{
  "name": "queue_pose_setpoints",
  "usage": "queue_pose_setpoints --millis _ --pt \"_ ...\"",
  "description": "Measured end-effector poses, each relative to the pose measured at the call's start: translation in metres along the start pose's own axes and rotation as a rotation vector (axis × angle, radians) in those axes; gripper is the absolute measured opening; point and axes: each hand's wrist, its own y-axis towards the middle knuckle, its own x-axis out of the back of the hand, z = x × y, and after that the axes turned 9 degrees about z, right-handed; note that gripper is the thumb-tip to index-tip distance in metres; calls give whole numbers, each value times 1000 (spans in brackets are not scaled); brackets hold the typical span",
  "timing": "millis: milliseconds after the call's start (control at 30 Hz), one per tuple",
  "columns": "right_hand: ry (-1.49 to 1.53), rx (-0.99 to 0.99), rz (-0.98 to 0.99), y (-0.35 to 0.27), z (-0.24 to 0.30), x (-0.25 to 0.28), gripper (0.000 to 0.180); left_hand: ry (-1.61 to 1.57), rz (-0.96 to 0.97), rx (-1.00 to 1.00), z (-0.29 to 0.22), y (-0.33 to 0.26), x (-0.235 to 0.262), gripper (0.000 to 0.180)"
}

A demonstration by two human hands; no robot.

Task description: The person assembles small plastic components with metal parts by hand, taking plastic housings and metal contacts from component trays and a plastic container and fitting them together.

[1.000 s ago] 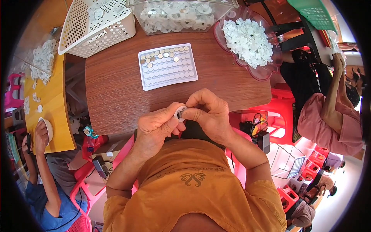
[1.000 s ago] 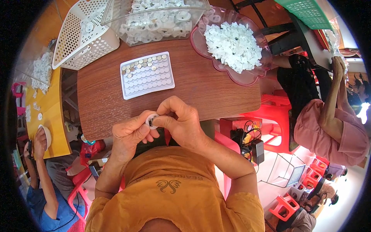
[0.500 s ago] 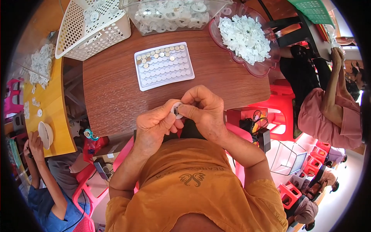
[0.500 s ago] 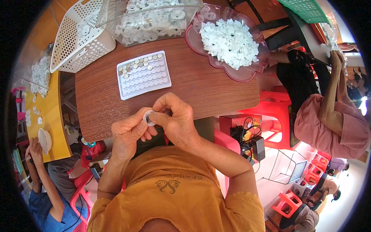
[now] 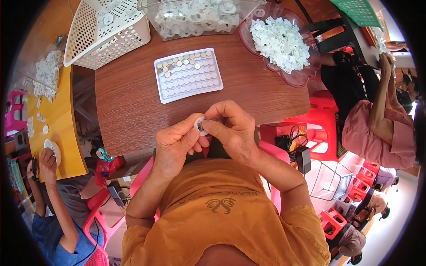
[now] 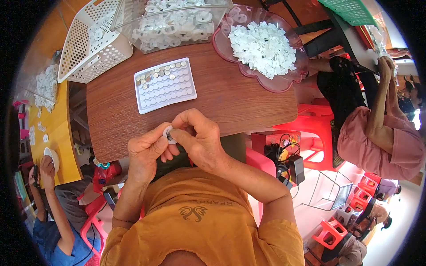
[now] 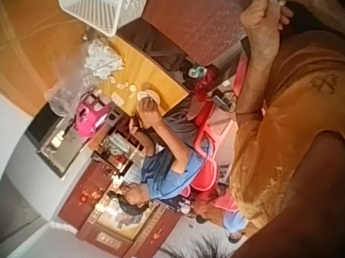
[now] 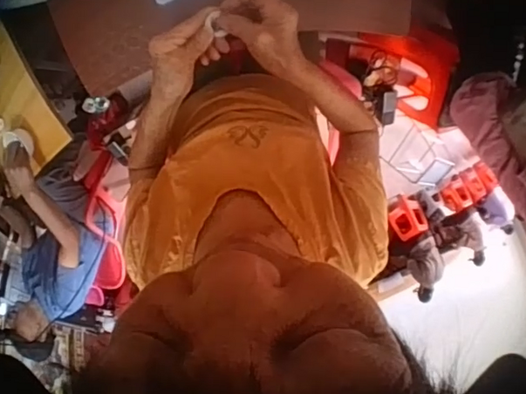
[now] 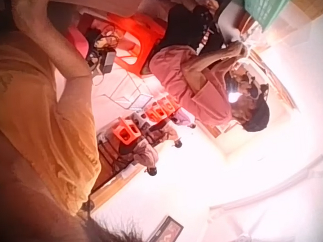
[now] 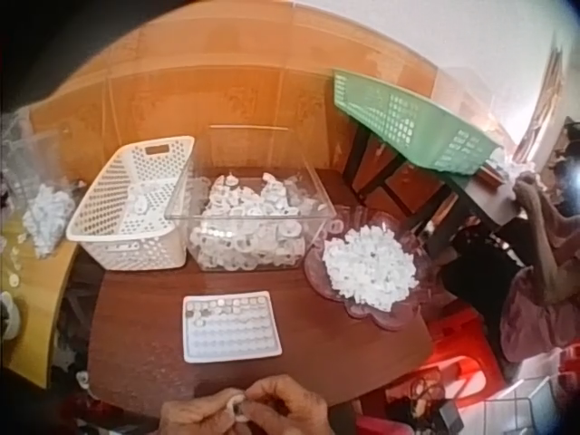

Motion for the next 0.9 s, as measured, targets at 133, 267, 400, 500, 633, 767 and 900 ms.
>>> queue_pose_setpoints --millis 133,267,400,500,633,767,900 --pt "67 -36 17 3 -4 2 11 -14 -25 15 -2 2 -1 32" --pt "97 -42 -12 5 -10 1 11 14 -64 23 -4 3 -4 33" --pt "159 -15 -57 4 -16 -3 12 12 -84 -8 -8 4 -3 32" --pt "204 -36 -51 2 -11 -2 12 8 -65 -21 -9 6 -3 33" --pt "245 -78 -41 -1 -10 0 11 8 -61 -6 -8 5 -2 34" --pt "169 -86 -37 -4 -8 -1 15 26 -35 25 -7 4 2 31" --pt "137 -32 -68 -6 -12 -6 14 29 -40 7 -8 3 -1 31"
